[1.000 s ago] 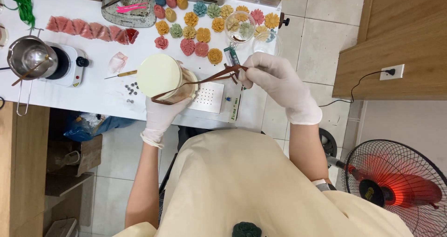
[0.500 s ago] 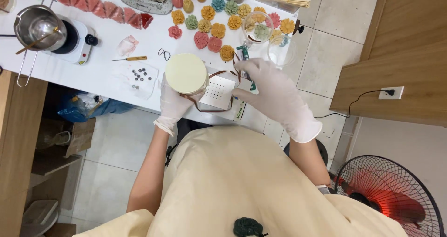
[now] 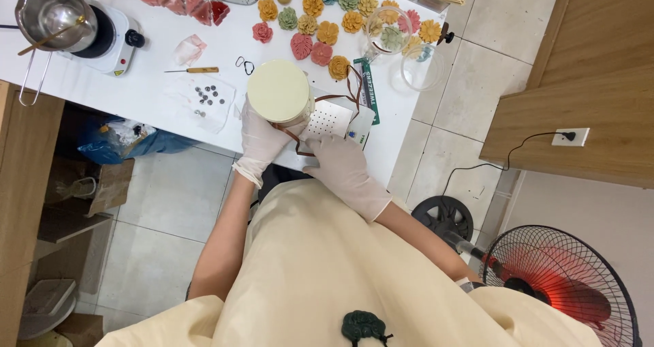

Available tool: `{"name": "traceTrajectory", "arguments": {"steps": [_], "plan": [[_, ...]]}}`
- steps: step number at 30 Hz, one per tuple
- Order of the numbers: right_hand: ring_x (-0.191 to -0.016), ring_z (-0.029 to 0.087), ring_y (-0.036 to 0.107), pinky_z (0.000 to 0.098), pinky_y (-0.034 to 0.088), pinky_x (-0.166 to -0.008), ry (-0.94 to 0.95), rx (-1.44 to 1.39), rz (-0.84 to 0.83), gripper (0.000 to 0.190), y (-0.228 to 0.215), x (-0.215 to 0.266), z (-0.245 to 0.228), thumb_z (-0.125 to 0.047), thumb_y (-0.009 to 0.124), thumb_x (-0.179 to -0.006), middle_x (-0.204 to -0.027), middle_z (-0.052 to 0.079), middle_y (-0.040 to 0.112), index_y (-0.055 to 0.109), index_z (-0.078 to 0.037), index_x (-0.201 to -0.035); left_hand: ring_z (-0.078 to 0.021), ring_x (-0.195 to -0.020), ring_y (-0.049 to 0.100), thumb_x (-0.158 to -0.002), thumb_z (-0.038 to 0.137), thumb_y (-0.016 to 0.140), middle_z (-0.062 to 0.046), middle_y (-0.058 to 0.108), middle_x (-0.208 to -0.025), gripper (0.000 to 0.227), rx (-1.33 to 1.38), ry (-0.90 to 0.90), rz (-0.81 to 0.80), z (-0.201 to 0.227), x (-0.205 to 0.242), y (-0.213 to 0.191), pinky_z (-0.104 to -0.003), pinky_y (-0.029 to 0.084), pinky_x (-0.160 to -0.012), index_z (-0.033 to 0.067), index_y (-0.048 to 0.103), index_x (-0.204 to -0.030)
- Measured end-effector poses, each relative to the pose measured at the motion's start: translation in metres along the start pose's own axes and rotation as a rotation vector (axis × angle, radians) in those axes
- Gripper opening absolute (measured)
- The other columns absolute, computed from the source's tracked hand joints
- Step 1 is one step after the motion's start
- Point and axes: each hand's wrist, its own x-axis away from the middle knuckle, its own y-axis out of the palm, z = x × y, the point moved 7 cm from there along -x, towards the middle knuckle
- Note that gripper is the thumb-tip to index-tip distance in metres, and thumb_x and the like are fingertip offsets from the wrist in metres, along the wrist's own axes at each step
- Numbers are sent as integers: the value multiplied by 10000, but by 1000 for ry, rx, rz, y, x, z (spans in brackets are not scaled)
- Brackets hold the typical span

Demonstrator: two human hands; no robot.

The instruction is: The recorder assembles a decorative candle display by placing wax flowers, a bear figurine, and nesting material inside a clear stand and securing it with ribbons.

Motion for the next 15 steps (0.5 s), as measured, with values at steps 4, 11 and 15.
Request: {"name": "traceTrajectory", "arguments": {"steps": [4, 11, 15], "plan": [[-779, 280, 704, 461, 539, -634, 32, -13, -10, 392, 44, 9, -5, -404, 742, -897, -835, 80, 709, 682, -110, -1150, -345, -1080, 677, -677, 302, 982, -174, 665, -1167, 719, -15, 25, 9, -2, 0, 2, -439, 551, -939, 0, 609, -1214], [-699, 319, 698, 455, 534, -597, -16, -188, 215, 333, 62, -3, -9, -330, 733, -852, -815, 122, 722, 702, -80, -1069, -338, -1060, 684, -685, 302, 979, -162, 668, -1143, 688, -12, 4, 12, -3, 1, 2, -436, 559, -920, 7, 616, -1188], [-717, 331, 693, 466, 535, -635, -4, -208, 190, 211, 63, -2, -4, -298, 708, -918, -805, 120, 715, 715, -92, -962, -341, -1062, 682, -696, 295, 985, -163, 671, -1146, 673, -15, 22, 42, -6, 4, 4, -439, 557, -918, 17, 623, -1191]]}}
